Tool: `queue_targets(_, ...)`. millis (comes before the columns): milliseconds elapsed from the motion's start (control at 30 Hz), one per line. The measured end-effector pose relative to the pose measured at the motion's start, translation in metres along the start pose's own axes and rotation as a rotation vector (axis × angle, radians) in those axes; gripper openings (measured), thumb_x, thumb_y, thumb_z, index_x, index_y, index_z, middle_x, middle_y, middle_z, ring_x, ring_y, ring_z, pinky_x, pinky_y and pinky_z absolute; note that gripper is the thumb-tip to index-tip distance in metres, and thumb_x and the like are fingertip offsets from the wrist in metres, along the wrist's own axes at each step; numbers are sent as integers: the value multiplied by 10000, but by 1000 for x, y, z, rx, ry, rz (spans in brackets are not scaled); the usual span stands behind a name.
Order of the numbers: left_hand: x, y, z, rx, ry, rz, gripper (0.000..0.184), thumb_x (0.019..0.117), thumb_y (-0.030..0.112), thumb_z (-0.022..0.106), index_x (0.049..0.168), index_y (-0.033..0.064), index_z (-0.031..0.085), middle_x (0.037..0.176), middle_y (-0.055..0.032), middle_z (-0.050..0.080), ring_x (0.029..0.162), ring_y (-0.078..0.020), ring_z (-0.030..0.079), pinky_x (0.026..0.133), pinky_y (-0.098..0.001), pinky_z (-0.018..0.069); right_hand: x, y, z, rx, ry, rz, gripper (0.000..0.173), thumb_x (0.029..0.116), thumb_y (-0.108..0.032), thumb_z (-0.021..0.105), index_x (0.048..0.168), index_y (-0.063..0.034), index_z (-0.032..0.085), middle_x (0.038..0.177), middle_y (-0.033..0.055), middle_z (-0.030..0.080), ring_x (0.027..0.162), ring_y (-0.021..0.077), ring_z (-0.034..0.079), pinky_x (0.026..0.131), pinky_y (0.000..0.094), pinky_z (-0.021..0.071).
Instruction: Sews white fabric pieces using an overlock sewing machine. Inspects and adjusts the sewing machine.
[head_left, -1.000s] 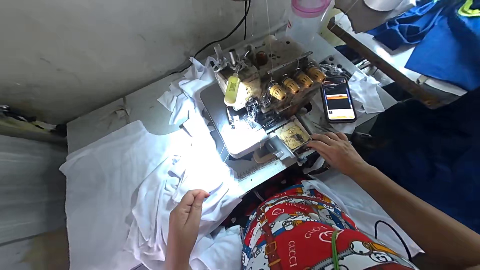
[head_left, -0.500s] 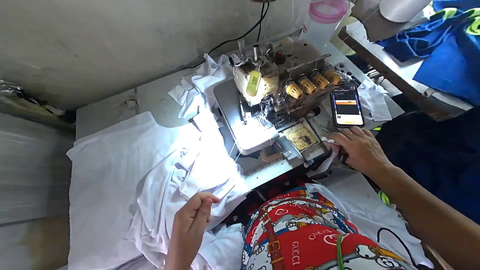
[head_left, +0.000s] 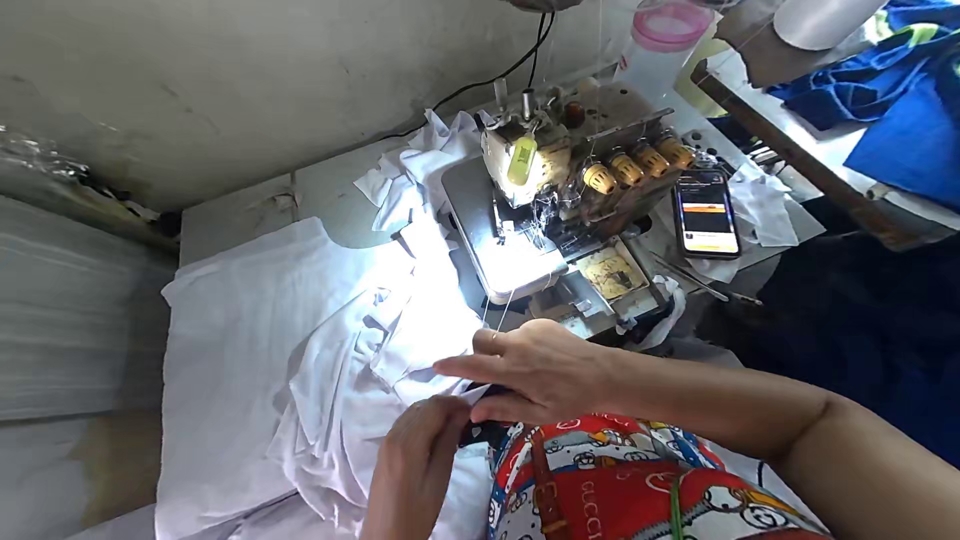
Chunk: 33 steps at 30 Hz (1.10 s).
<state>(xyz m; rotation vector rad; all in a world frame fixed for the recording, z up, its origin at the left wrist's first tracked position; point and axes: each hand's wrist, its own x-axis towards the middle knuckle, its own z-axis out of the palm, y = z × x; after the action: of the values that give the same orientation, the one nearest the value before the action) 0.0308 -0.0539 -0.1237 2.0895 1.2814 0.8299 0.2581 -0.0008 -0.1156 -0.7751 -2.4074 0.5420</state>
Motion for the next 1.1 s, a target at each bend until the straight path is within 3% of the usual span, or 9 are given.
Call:
queue_targets(133,-16,-2,-23,48,137,-69,377,1087,352,443,957,96,687,822,36,670,804,23,592,826,-167,470,9,5,5,-58,-97,-22,315,1068,-335,480,1071,-85,672,877,98,612,579,230,588,456,361,441)
queue_targets(300,-21,3,-20,-89,132,16,349,1086,417,425,962,166,633,832,85,640,832,47,589,885,-154,456,16,4,6,-68,-87,19,289,1052,-292,505,949,-78,670,839,83,616,584,215,596,456,353,436)
queue_targets(500,-30,-15,-39,-205,88,-92,292,1084,352,465,963,157,645,802,144,635,714,125,566,685,-70,487,3,10,7,-28,-127,27,307,1062,-314,491,939,-85,654,805,75,609,562,220,587,442,367,424)
queue_targets(567,-36,-27,-60,9,35,-247,234,1054,222,525,1015,53,683,829,55,681,732,29,634,688,-170,550,-10,8,6,58,-215,63,357,1017,-412,564,1069,-70,650,850,93,650,590,247,625,466,409,467)
queue_targets(600,-36,-32,-69,153,-7,-320,245,1009,185,584,1127,0,692,981,-70,734,878,-136,707,795,-340,588,-18,8,6,107,-268,91,443,992,-459,599,1172,-57,638,882,110,679,615,268,650,493,438,496)
queue_targets(667,-30,-43,-76,282,-4,-327,467,938,153,671,1334,-81,595,1344,-299,609,1254,-495,569,1014,-693,414,-35,8,11,197,-336,144,586,950,-492,657,1326,-48,592,929,138,709,666,301,682,543,485,531)
queue_targets(800,32,-12,-39,234,236,27,311,1004,330,624,1140,59,692,1266,-154,667,1316,-218,545,1106,-352,418,-66,8,27,335,-370,198,560,925,-409,723,1321,-30,611,945,157,727,749,319,711,619,517,552)
queue_targets(933,116,17,42,135,209,172,211,950,266,676,990,78,764,1263,-173,666,1314,-365,534,1099,-552,397,-78,4,33,401,-380,219,383,962,-328,697,1198,-27,675,966,156,730,834,319,721,684,525,558)
queue_targets(1100,173,15,100,288,211,174,251,945,305,687,1110,135,768,1414,-142,607,1420,-420,423,1154,-638,269,-91,12,25,319,-239,231,302,936,-270,731,1150,-61,690,954,113,738,810,263,727,668,477,580)
